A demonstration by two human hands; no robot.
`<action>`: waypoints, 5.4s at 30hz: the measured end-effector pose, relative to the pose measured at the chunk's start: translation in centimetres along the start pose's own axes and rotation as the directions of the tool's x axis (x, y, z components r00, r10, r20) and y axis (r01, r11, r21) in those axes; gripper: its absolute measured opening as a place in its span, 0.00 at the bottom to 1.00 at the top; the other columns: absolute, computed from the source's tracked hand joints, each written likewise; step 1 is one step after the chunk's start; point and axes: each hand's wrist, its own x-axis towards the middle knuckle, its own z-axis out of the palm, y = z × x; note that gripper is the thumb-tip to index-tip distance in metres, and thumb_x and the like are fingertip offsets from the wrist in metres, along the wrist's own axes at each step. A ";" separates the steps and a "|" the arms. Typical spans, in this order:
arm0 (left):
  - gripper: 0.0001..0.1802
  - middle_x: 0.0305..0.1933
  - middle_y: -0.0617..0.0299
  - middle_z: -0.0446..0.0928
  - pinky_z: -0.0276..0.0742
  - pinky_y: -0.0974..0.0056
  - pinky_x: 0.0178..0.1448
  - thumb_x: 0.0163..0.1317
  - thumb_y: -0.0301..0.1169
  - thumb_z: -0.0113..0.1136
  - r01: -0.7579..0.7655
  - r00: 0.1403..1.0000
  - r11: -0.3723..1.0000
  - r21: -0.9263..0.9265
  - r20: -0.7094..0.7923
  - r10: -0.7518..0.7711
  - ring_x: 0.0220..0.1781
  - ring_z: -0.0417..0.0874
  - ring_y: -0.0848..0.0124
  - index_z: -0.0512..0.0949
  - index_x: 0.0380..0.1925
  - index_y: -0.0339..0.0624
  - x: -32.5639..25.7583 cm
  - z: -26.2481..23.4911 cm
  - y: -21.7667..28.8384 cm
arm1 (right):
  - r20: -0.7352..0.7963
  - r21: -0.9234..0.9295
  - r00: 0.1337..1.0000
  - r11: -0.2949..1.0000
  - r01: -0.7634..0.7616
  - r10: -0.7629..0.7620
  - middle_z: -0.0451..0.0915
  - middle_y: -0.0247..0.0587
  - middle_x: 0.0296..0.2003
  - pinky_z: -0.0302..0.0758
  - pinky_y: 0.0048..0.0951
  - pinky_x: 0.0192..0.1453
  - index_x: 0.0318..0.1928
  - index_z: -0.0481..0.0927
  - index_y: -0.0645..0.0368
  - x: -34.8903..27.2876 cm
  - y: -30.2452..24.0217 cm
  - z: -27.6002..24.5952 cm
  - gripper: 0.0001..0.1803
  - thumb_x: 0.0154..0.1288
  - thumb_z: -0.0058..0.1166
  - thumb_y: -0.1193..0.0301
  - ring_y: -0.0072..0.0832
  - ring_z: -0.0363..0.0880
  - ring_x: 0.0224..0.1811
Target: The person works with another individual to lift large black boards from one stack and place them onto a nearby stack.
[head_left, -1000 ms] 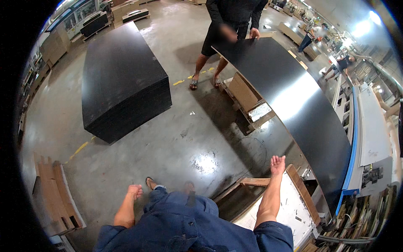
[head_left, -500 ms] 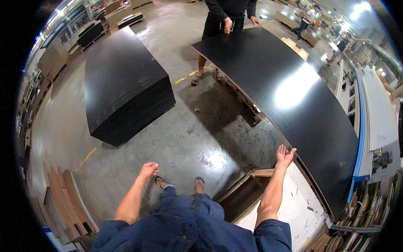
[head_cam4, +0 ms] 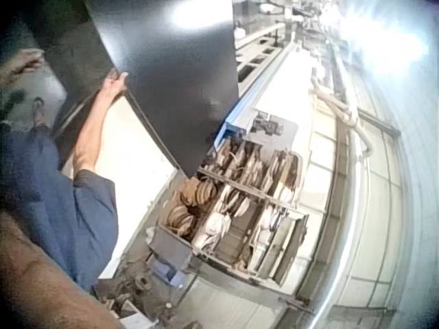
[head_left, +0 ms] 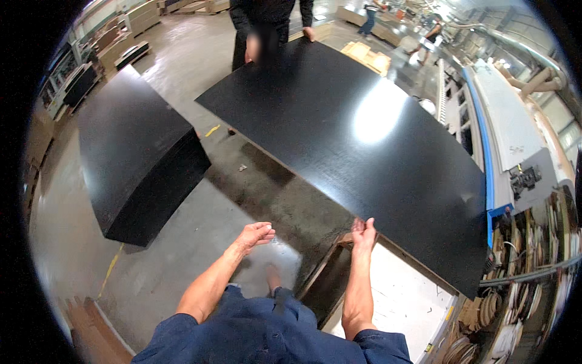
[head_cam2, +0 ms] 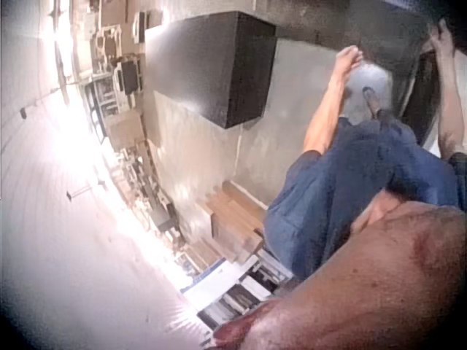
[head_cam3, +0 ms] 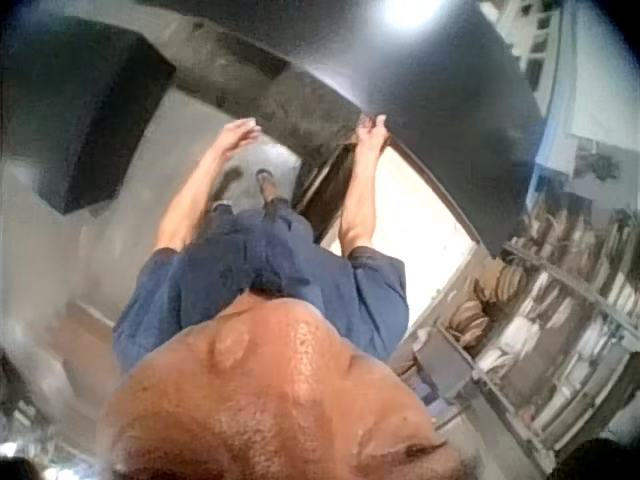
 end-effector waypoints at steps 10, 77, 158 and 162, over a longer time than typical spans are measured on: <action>0.35 0.61 0.47 0.55 0.55 0.51 0.63 0.54 0.37 0.57 0.100 0.981 0.808 -0.581 0.191 0.016 0.62 0.57 0.52 0.54 0.57 0.33 5.6 8.0 -3.1 | -0.181 -0.034 0.974 0.989 -0.145 0.136 0.77 0.34 0.34 0.72 0.30 0.42 0.38 0.73 0.56 -10.8 2.4 -2.9 0.14 0.63 0.42 0.60 0.28 0.74 0.36; 0.12 0.33 0.65 0.74 0.67 0.62 0.40 0.48 0.34 0.63 -0.494 0.776 0.625 -0.604 -0.630 0.004 0.33 0.72 0.70 0.71 0.30 0.45 -16.8 -37.2 -9.2 | -0.190 -0.979 0.935 -0.009 -0.202 -0.299 0.71 0.62 0.43 0.67 0.44 0.50 0.46 0.68 0.72 -28.5 7.4 -7.7 0.33 0.60 0.39 0.49 0.49 0.70 0.44; 0.45 0.52 0.45 0.66 0.60 0.59 0.61 0.43 0.20 0.60 0.731 0.254 0.553 0.399 -0.912 0.323 0.55 0.66 0.54 0.52 0.62 0.55 -25.0 -77.0 -0.7 | 0.707 0.127 0.319 -0.557 0.821 0.631 0.67 0.48 0.53 0.61 0.35 0.58 0.56 0.64 0.60 11.5 77.5 35.3 0.50 0.29 0.67 0.50 0.42 0.63 0.55; 0.44 0.47 0.45 0.70 0.65 0.60 0.56 0.41 0.20 0.60 0.726 0.260 0.552 0.411 -0.906 0.333 0.50 0.71 0.55 0.55 0.61 0.52 -25.2 -76.2 0.9 | 0.699 0.099 0.341 -0.557 0.825 0.629 0.67 0.47 0.53 0.61 0.35 0.59 0.56 0.64 0.60 11.2 77.5 35.5 0.49 0.30 0.67 0.51 0.41 0.63 0.55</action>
